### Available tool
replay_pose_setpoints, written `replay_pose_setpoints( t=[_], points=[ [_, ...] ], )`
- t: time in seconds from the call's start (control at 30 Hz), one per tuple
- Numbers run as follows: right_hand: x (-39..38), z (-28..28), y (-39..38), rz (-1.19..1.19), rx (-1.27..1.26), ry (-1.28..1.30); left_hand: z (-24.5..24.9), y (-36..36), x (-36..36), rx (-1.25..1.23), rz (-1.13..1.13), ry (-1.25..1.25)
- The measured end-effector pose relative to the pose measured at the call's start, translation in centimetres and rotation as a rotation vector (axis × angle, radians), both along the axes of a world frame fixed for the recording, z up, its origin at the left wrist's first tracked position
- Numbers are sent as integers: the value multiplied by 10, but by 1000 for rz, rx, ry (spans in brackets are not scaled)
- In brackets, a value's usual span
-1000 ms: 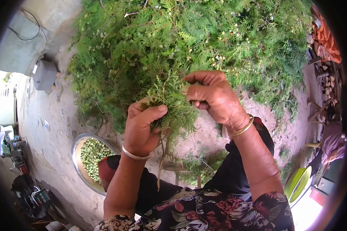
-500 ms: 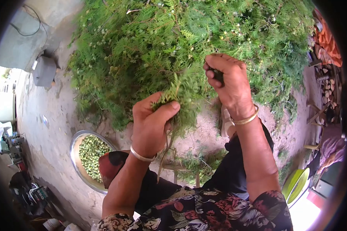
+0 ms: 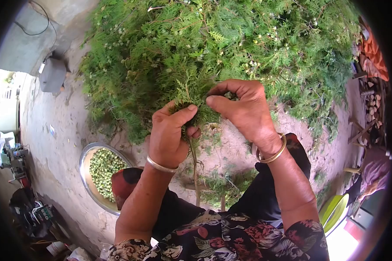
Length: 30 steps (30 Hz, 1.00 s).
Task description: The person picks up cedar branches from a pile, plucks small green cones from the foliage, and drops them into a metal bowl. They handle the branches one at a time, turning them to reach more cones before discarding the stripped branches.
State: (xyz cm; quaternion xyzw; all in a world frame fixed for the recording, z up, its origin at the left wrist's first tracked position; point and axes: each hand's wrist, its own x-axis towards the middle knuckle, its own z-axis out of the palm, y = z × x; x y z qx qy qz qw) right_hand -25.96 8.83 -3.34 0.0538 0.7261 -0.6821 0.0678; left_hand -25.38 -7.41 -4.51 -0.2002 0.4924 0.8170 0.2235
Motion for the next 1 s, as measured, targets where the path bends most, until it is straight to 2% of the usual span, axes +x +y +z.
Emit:
replay_pose_setpoints(
  t=[0.03,0.17,0.37,0.43,0.47,0.53,0.7,0.77,0.87,0.9,0.97,1.0],
  points=[
    [0,-2,-1,-38,136,87,1,2,1,8,-2,27],
    [1,3,2,-32,176,76,2,5,3,-10,-25,101],
    [2,6,8,112,199,-36,1,5,4,-7,-55,165],
    [3,-2,6,67,228,137,0,5,4,-13,-64,152],
    [3,-4,5,69,230,137,-1,5,4,-20,-73,139],
    [5,-7,1,40,392,225,-2,3,4,-21,-74,139],
    [6,-14,-10,-83,394,263,-4,6,7,-77,-54,177],
    [4,-13,-9,-146,386,290,-6,8,8,-91,82,153],
    [-9,9,9,-295,-107,-169,2,1,8,-22,20,162],
    [-12,7,16,-297,-100,-164,2,0,6,-14,19,166],
    [-16,-1,28,-137,-814,-268,1,-2,2,47,47,6],
    [-17,-5,28,-123,-871,-284,1,-2,1,52,51,8]
  ],
)
